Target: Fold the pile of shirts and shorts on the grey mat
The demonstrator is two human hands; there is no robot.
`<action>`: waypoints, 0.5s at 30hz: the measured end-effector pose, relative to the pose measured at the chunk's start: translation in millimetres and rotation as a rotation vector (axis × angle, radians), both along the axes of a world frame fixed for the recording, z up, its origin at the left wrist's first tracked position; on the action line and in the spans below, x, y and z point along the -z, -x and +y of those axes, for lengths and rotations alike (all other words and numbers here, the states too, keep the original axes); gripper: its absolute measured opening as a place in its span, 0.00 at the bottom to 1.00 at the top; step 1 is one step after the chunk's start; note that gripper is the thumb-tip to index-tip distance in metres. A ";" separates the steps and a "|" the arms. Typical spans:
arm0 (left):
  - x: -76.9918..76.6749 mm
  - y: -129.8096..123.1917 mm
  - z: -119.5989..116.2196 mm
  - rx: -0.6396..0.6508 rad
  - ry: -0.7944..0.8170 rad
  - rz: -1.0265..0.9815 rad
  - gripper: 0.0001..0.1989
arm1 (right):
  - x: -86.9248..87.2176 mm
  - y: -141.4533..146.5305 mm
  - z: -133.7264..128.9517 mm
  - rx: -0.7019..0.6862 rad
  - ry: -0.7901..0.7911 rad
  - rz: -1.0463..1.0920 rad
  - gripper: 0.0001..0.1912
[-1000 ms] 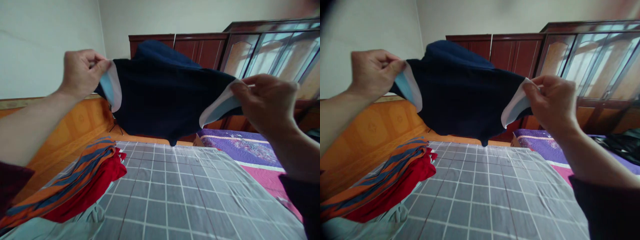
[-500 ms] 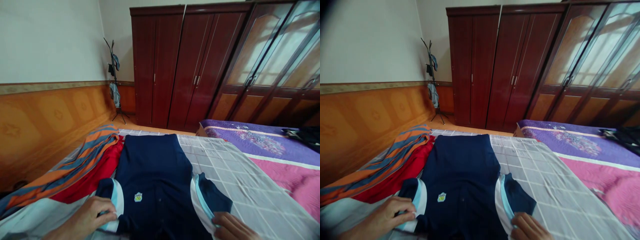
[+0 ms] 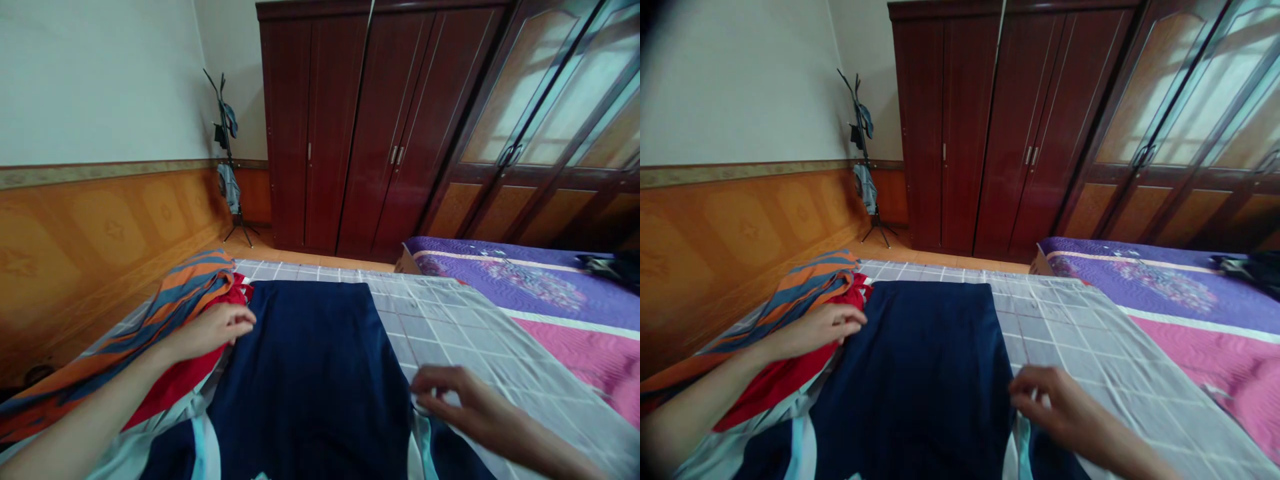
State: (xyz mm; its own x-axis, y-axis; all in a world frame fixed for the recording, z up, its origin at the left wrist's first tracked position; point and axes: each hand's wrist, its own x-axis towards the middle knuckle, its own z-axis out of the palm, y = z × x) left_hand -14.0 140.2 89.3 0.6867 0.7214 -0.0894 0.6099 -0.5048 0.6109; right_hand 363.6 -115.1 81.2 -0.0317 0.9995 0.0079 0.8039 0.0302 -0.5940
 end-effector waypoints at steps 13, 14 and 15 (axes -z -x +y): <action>72.7 -56.6 146.9 -0.388 -0.224 0.136 0.17 | 51.5 -68.9 219.5 0.555 0.348 -0.004 0.13; 73.3 -57.0 148.1 -0.393 -0.205 0.130 0.17 | 53.4 -69.5 223.7 0.550 0.340 -0.016 0.12; 73.5 -57.7 148.7 -0.400 -0.183 0.124 0.16 | 54.8 -69.9 226.7 0.546 0.326 -0.029 0.12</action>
State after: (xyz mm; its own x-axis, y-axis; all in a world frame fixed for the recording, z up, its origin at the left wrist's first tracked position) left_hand 43.6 288.9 15.8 0.3428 0.9394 0.0002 0.8419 -0.3072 0.4437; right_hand 433.5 111.6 26.4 0.4872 0.8227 -0.2928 0.6683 -0.5671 -0.4815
